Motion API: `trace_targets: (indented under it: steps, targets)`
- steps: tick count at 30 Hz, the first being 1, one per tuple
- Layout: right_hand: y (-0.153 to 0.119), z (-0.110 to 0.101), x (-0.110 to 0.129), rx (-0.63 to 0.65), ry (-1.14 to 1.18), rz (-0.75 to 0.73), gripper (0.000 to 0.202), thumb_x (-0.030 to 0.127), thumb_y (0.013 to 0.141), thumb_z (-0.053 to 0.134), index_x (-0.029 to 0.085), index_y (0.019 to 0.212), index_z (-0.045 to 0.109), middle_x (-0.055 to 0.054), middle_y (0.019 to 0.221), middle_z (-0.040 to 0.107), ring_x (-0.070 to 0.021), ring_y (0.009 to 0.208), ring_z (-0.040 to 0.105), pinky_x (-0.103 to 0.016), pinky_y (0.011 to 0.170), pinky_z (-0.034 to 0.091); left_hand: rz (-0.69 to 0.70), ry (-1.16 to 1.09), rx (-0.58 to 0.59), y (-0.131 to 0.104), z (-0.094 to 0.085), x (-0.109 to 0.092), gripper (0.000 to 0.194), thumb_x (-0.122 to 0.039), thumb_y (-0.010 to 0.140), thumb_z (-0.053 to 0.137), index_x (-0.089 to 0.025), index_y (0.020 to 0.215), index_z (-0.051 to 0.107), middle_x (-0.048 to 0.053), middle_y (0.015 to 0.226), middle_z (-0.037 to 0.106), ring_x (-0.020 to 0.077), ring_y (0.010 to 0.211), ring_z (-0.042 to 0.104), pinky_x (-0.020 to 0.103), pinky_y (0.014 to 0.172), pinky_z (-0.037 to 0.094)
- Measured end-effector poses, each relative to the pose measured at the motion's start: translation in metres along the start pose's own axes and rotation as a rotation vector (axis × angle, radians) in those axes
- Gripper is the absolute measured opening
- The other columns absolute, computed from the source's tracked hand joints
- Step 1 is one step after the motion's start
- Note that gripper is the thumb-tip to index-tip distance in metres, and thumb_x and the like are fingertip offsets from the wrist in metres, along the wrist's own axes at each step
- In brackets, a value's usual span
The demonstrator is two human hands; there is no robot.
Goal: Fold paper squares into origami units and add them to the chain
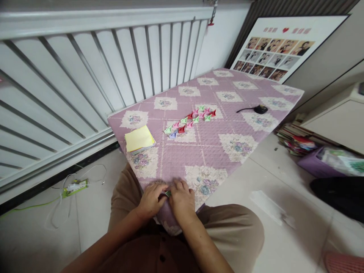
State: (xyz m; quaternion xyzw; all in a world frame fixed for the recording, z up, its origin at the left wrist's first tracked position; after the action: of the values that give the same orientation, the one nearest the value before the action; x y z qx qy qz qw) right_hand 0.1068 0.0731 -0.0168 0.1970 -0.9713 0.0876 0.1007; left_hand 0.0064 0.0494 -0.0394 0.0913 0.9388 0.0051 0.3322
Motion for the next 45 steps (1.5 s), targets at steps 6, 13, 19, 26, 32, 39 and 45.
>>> trace_targets:
  steps: [6, 13, 19, 26, 32, 39, 45]
  targets:
    - [-0.005, 0.000, -0.004, -0.004, 0.060, 0.021, 0.025, 0.021, 0.083, 0.053, 0.024, 0.104, 0.065, -0.009, 0.130, 0.056, -0.0298, 0.121, 0.044, -0.042, 0.087, 0.039, 0.066, -0.096, -0.021, -0.001, -0.006, -0.012, 0.027, -0.018, 0.080, 0.054, -0.021, 0.106, 0.061, 0.007, 0.107, 0.061, 0.0226, 0.101, 0.054, 0.038, 0.090, 0.043]
    - [-0.010, 0.001, -0.012, -0.116, 0.247, -0.031, 0.022, 0.018, 0.079, 0.057, 0.023, 0.098, 0.065, -0.010, 0.125, 0.057, -0.0267, 0.117, 0.049, -0.041, 0.092, 0.042, 0.097, -0.081, -0.065, 0.001, -0.004, -0.015, 0.018, -0.014, 0.084, 0.050, -0.020, 0.090, 0.066, 0.006, 0.098, 0.062, 0.0199, 0.094, 0.055, 0.036, 0.085, 0.044]
    - [-0.014, -0.005, -0.035, -0.284, 0.547, -0.153, 0.025, 0.015, 0.076, 0.057, 0.020, 0.100, 0.062, -0.011, 0.116, 0.061, -0.0235, 0.113, 0.054, -0.042, 0.097, 0.043, 0.121, -0.072, -0.067, 0.000, -0.005, -0.016, 0.019, -0.012, 0.082, 0.051, -0.020, 0.089, 0.066, 0.006, 0.098, 0.063, 0.0190, 0.092, 0.056, 0.034, 0.084, 0.044]
    - [-0.013, -0.010, -0.045, -0.337, 0.581, -0.143, 0.016, 0.016, 0.080, 0.052, 0.020, 0.090, 0.064, -0.011, 0.111, 0.064, -0.0236, 0.110, 0.056, -0.043, 0.095, 0.044, 0.131, -0.070, -0.060, 0.002, -0.004, -0.019, 0.018, -0.011, 0.081, 0.052, -0.020, 0.088, 0.067, 0.006, 0.097, 0.063, 0.0190, 0.093, 0.057, 0.034, 0.085, 0.044]
    - [-0.014, -0.005, -0.049, -0.327, 0.614, -0.145, 0.017, 0.016, 0.081, 0.053, 0.019, 0.093, 0.064, -0.011, 0.108, 0.065, -0.0224, 0.106, 0.058, -0.041, 0.093, 0.045, 0.009, -0.135, -0.026, 0.000, -0.003, -0.009, 0.030, -0.012, 0.078, 0.053, -0.019, 0.107, 0.059, 0.006, 0.104, 0.061, 0.0202, 0.098, 0.055, 0.035, 0.089, 0.044]
    - [-0.016, -0.002, -0.053, -0.355, 0.653, -0.145, 0.018, 0.016, 0.079, 0.053, 0.021, 0.092, 0.064, -0.008, 0.106, 0.065, -0.0215, 0.103, 0.059, -0.039, 0.092, 0.046, -0.043, -0.136, -0.024, 0.000, 0.001, -0.001, 0.021, -0.013, 0.081, 0.048, -0.020, 0.098, 0.059, 0.005, 0.097, 0.063, 0.0202, 0.094, 0.056, 0.034, 0.086, 0.043]
    - [-0.016, -0.006, -0.060, -0.331, 0.717, -0.131, 0.016, 0.016, 0.081, 0.050, 0.021, 0.091, 0.062, -0.006, 0.102, 0.066, -0.0191, 0.099, 0.061, -0.034, 0.088, 0.047, -0.100, -0.160, -0.005, 0.000, 0.006, 0.004, 0.019, -0.015, 0.081, 0.047, -0.019, 0.094, 0.060, 0.006, 0.093, 0.064, 0.0208, 0.089, 0.057, 0.033, 0.082, 0.043]
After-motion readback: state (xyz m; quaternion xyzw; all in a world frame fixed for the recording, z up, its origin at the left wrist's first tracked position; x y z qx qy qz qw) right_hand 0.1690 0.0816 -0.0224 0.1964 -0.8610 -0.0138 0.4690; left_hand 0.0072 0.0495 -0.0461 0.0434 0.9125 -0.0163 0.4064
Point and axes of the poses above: each hand's wrist, its own y-axis towards the middle knuckle, its own z-axis out of the palm, x = y × z, the point moved 9 cm from there along y, towards the middle knuckle
